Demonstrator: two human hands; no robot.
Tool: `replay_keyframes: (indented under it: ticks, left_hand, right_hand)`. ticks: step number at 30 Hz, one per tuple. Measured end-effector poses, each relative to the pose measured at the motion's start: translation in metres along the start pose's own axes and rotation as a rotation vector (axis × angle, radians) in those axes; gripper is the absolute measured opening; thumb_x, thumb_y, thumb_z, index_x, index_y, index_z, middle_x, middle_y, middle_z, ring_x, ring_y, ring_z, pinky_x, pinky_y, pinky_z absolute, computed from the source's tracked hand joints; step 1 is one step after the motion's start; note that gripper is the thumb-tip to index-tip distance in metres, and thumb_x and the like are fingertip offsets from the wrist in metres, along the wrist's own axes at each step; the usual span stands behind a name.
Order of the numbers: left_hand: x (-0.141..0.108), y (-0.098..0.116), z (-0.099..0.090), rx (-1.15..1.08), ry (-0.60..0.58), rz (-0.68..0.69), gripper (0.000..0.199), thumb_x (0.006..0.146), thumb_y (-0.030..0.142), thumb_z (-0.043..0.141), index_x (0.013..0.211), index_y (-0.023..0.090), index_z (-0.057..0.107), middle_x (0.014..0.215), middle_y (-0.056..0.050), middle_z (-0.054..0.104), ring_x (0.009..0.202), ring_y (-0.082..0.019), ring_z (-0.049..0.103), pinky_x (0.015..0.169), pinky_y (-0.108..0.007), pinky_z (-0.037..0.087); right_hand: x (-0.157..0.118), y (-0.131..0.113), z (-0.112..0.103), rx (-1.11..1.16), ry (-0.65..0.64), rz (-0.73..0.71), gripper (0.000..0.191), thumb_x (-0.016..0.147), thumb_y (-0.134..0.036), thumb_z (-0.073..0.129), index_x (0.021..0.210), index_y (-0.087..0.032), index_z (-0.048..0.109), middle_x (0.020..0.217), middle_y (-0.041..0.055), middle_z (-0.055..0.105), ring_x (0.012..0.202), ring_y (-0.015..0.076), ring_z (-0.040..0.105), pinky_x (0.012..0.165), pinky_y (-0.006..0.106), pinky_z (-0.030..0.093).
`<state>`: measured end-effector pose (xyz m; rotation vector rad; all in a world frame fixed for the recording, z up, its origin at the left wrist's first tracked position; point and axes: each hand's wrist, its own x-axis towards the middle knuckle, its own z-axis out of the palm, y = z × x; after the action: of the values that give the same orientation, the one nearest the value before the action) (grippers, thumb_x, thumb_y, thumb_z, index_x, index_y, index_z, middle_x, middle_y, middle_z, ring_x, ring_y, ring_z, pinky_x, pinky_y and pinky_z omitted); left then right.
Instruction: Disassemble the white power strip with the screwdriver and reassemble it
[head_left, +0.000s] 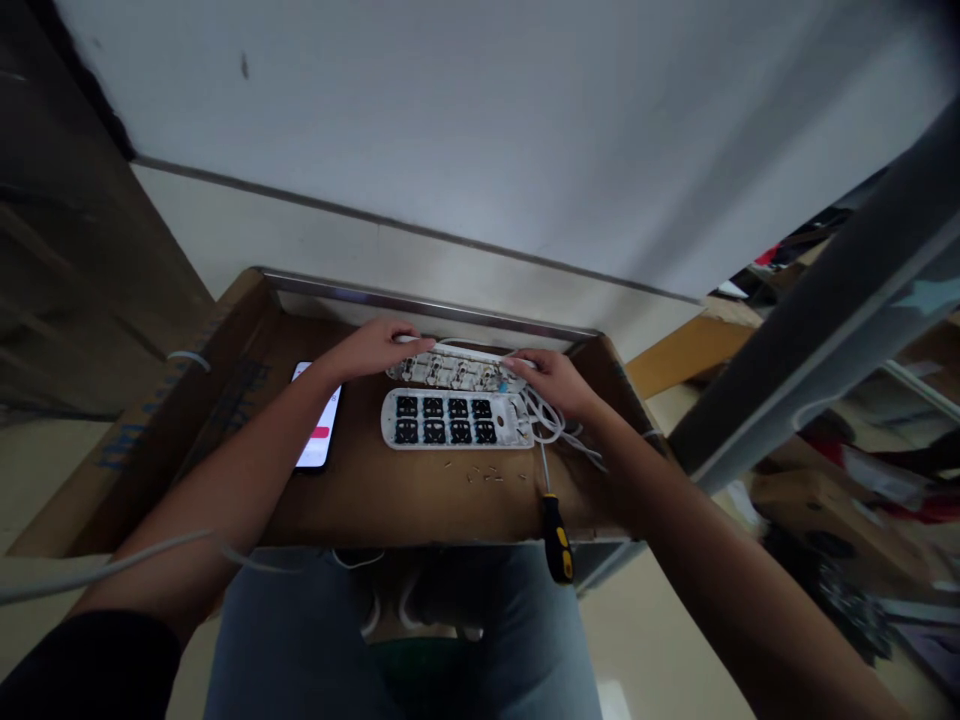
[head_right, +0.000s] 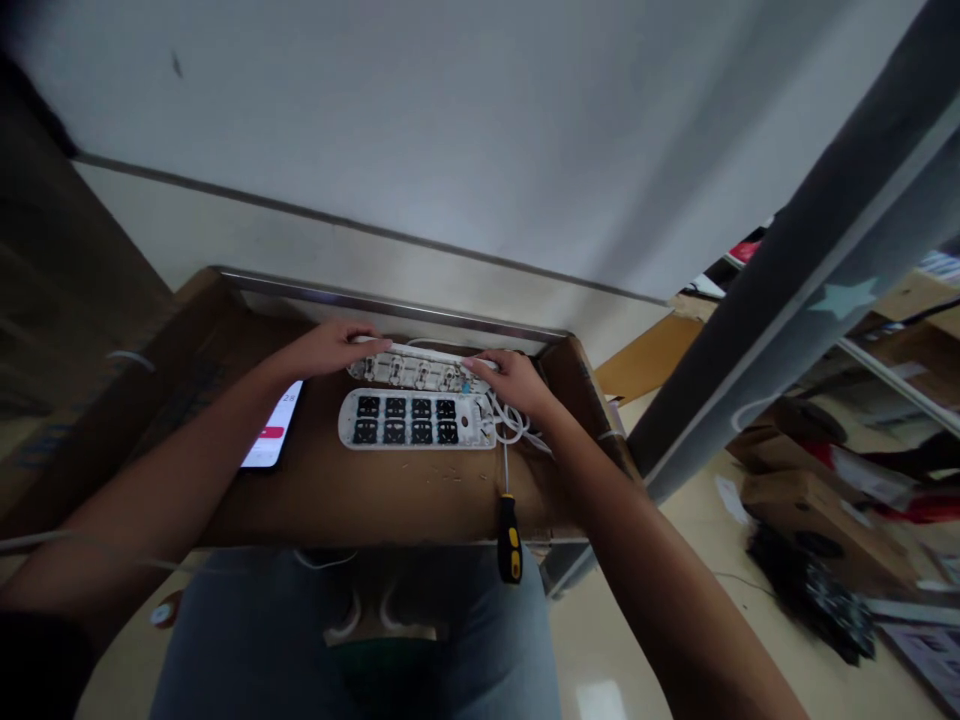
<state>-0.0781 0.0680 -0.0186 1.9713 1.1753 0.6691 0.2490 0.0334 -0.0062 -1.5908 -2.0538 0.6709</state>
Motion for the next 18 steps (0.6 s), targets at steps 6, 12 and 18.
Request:
replay_keyframes:
  ticks: [6, 12, 18]
  left_hand:
    - [0.001, -0.001, 0.0, -0.008, 0.015, 0.048, 0.049, 0.087, 0.064, 0.063, 0.092, 0.017, 0.077, 0.089, -0.007, 0.075, 0.086, -0.023, 0.065, 0.075, -0.03, 0.044]
    - [0.003, -0.001, 0.007, 0.059, 0.079, 0.034, 0.045, 0.092, 0.057, 0.055, 0.096, 0.018, 0.077, 0.1, -0.009, 0.08, 0.097, -0.027, 0.07, 0.086, -0.034, 0.048]
    - [0.004, -0.002, 0.015, 0.07, 0.13, -0.024, 0.041, 0.093, 0.049, 0.056, 0.111, 0.017, 0.075, 0.117, -0.014, 0.078, 0.111, -0.031, 0.071, 0.1, -0.039, 0.05]
  right_hand:
    - [-0.079, -0.034, -0.002, -0.193, 0.318, -0.039, 0.052, 0.093, -0.063, 0.06, 0.113, -0.017, 0.073, 0.113, 0.0131, 0.072, 0.107, 0.028, 0.062, 0.1, 0.043, 0.046]
    - [-0.213, -0.031, 0.037, -0.419, 0.226, 0.36, 0.071, 0.089, -0.076, 0.057, 0.131, -0.018, 0.058, 0.099, 0.0109, 0.071, 0.084, 0.0283, 0.071, 0.074, 0.039, 0.053]
    - [-0.237, -0.021, 0.069, -0.36, 0.107, 0.454, 0.045, 0.099, -0.056, 0.047, 0.125, -0.02, 0.058, 0.102, 0.0108, 0.08, 0.087, 0.0302, 0.079, 0.072, 0.037, 0.054]
